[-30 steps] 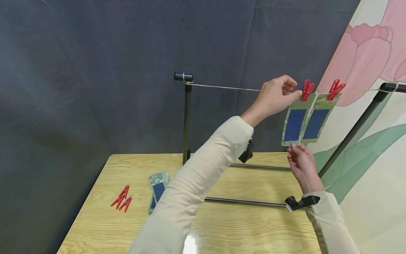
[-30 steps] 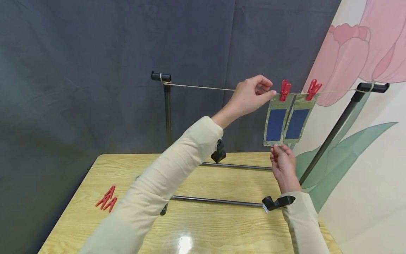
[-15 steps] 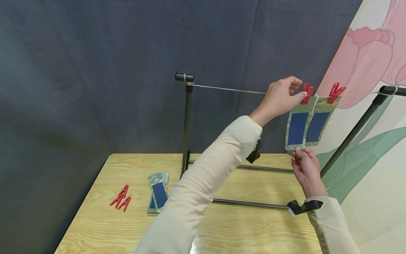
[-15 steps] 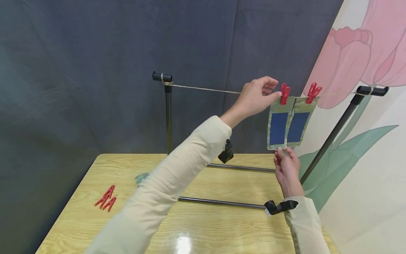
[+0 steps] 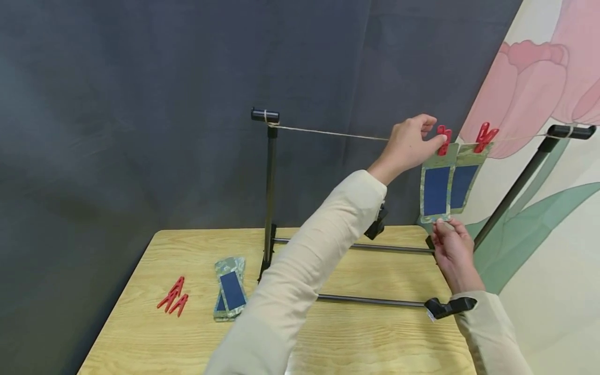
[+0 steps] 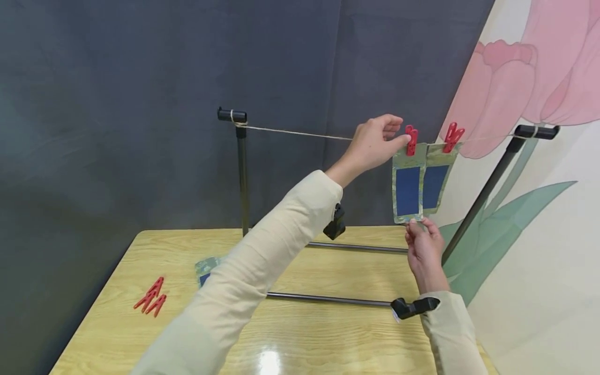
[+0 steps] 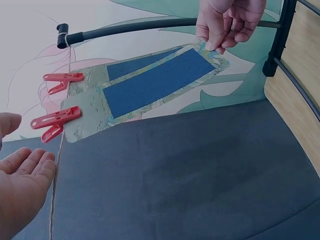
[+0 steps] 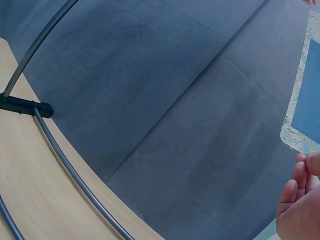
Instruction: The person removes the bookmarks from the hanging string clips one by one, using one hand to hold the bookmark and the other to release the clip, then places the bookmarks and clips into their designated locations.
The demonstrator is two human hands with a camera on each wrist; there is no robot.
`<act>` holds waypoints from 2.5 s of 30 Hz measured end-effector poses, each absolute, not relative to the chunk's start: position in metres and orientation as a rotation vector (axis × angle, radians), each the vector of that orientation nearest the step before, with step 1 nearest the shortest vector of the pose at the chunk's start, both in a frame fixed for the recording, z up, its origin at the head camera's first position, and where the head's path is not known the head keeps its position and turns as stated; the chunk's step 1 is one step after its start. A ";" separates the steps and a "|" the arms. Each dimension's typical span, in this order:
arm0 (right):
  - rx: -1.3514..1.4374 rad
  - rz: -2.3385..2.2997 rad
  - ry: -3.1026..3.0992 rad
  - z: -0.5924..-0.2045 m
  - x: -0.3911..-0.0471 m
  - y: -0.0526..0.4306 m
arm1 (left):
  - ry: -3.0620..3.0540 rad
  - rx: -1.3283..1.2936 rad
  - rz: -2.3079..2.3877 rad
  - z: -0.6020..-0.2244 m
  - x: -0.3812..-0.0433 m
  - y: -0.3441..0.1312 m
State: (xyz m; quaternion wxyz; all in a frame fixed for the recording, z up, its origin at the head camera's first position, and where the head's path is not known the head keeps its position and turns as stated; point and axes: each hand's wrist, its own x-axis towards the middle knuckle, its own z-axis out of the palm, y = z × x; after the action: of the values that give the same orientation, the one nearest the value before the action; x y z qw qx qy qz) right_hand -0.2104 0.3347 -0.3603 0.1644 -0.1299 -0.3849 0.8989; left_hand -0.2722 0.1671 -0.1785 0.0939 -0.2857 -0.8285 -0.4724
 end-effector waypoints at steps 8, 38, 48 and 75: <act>-0.360 2.546 -1.133 -0.361 -0.207 0.336 | -2.530 -0.790 -1.372 -0.176 -0.271 0.180; -0.396 2.501 -1.170 -0.363 -0.202 0.333 | -2.507 -0.617 -1.378 -0.177 -0.266 0.196; -0.409 2.520 -1.142 -0.360 -0.201 0.333 | -2.441 -0.568 -1.374 -0.178 -0.267 0.196; -0.441 2.487 -1.029 -0.361 -0.207 0.329 | -2.318 -0.526 -1.464 -0.181 -0.269 0.189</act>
State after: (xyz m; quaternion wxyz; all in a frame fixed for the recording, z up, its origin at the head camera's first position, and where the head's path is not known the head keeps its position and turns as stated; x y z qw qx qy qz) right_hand -0.2069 0.3291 -0.3608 0.2057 -0.1583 -0.3691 0.8924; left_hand -0.2690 0.1890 -0.1813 0.1739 -0.1857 -0.8176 -0.5165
